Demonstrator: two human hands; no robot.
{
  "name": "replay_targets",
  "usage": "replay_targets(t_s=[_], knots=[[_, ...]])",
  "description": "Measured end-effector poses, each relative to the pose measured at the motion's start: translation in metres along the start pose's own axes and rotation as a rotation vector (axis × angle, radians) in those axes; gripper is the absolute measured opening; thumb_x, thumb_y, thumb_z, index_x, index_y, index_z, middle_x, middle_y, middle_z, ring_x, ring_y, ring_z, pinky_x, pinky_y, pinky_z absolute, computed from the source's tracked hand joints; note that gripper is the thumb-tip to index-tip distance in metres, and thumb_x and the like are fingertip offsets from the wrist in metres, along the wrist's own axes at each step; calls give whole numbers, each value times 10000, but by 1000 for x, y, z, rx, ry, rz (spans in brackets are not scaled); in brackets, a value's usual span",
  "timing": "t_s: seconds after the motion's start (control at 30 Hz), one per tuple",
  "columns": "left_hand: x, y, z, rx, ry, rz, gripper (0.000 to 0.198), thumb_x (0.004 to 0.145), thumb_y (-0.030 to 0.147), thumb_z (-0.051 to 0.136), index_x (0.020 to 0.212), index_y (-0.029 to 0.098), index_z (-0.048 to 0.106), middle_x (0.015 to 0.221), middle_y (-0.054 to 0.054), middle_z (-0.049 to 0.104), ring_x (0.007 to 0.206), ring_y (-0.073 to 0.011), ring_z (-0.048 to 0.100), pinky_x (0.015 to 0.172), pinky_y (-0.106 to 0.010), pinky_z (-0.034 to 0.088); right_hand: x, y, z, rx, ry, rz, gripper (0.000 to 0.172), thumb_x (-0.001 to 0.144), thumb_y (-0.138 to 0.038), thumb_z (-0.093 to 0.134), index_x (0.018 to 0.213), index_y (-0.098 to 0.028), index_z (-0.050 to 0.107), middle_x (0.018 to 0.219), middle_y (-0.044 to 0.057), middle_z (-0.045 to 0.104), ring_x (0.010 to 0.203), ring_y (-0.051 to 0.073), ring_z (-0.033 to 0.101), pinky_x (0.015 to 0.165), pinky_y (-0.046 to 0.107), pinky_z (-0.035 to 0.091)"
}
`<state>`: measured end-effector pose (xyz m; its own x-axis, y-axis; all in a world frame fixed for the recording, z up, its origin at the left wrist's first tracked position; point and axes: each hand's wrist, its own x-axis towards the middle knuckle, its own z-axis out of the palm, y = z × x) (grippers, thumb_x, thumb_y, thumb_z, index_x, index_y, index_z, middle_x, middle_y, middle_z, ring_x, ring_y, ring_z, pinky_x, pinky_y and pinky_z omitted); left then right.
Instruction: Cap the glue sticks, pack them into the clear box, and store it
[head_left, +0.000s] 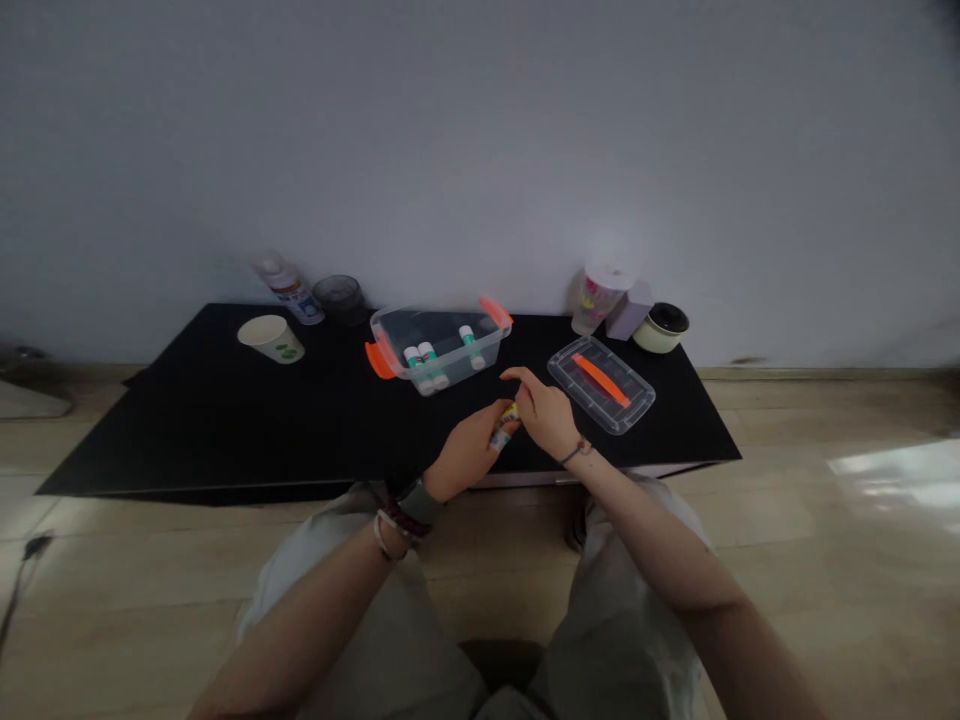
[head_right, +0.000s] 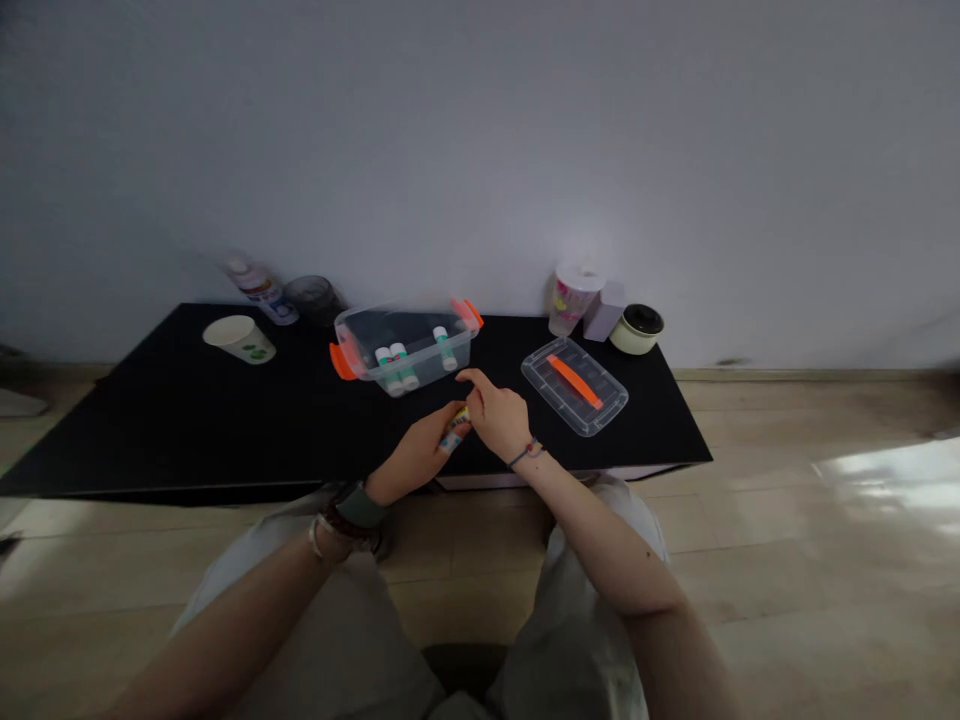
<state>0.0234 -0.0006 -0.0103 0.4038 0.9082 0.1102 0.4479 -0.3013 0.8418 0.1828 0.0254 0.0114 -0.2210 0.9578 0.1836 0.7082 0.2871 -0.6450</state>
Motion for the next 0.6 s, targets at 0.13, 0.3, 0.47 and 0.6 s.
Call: replay_targets(t_s=[0.13, 0.3, 0.47, 0.6], knots=[[2, -4, 1, -22, 9, -64, 218, 949, 378, 509, 1056, 202, 580, 973, -79, 648, 856, -219, 601, 760, -317, 431, 3, 3, 5, 38, -25, 107, 322, 953, -249, 386, 1199, -235, 594, 700, 0, 622, 598, 177, 575, 605, 263, 358], [6, -9, -3, -412, -242, -102, 386, 972, 549, 392, 904, 189, 513, 762, -4, 526, 607, -124, 461, 584, -252, 398, 3, 5, 2, 55, -51, 36, 299, 965, -315, 412, 1212, -233, 559, 581, -33, 540, 541, 174, 544, 567, 257, 318], [3, -2, -2, -105, -31, -32, 217, 952, 376, 492, 1049, 197, 566, 930, -61, 630, 808, -193, 570, 758, -306, 420, 2, 2, 1, -24, -29, 35, 314, 936, -218, 401, 1192, -252, 580, 662, -11, 583, 570, 165, 545, 596, 266, 321], [3, -3, -6, -84, -12, -58, 244, 933, 379, 523, 1090, 202, 579, 956, -69, 657, 829, -221, 603, 762, -314, 422, 3, 8, 7, 264, -43, 89, 263, 971, -386, 431, 1153, -236, 546, 610, -44, 535, 524, 142, 491, 567, 257, 333]])
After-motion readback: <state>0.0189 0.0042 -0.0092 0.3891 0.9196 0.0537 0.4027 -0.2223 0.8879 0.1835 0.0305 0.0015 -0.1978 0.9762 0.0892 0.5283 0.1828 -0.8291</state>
